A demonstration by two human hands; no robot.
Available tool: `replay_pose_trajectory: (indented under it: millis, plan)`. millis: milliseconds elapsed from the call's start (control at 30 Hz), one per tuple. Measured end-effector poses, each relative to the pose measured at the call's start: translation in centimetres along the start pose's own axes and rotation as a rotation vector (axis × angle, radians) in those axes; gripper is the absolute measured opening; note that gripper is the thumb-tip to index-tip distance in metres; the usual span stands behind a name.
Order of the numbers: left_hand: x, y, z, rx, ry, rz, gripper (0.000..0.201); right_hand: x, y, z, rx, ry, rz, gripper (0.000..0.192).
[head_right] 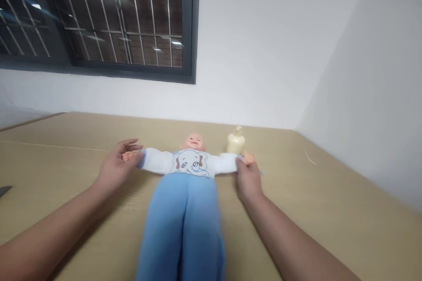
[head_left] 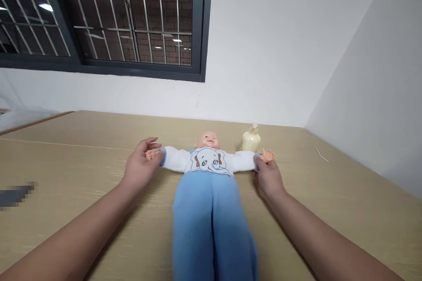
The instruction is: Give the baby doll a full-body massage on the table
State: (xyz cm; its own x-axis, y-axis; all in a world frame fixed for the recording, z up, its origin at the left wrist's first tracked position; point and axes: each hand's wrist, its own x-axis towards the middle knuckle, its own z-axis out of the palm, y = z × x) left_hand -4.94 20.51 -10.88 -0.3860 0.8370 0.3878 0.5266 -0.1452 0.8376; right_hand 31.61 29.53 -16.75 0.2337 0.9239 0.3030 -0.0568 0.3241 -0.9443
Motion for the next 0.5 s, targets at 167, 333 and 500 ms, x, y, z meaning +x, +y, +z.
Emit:
replay_pose_trajectory:
  millis: [167,333,500]
  plan:
    - [1.2,0.6,-2.3,0.314,-0.256,-0.057,0.042,-0.5,-0.5,0.9,0.222,0.079,0.252,0.041]
    - [1.1,1.6,-3.0,0.252,-0.570,-0.177,0.034,-1.5,-0.8,1.7,0.383,-0.005,0.313,0.046]
    - [1.0,1.4,-2.7,0.486,-0.629,-0.094,0.029,-1.9,-0.5,2.0,0.406,-0.099,0.357,0.045]
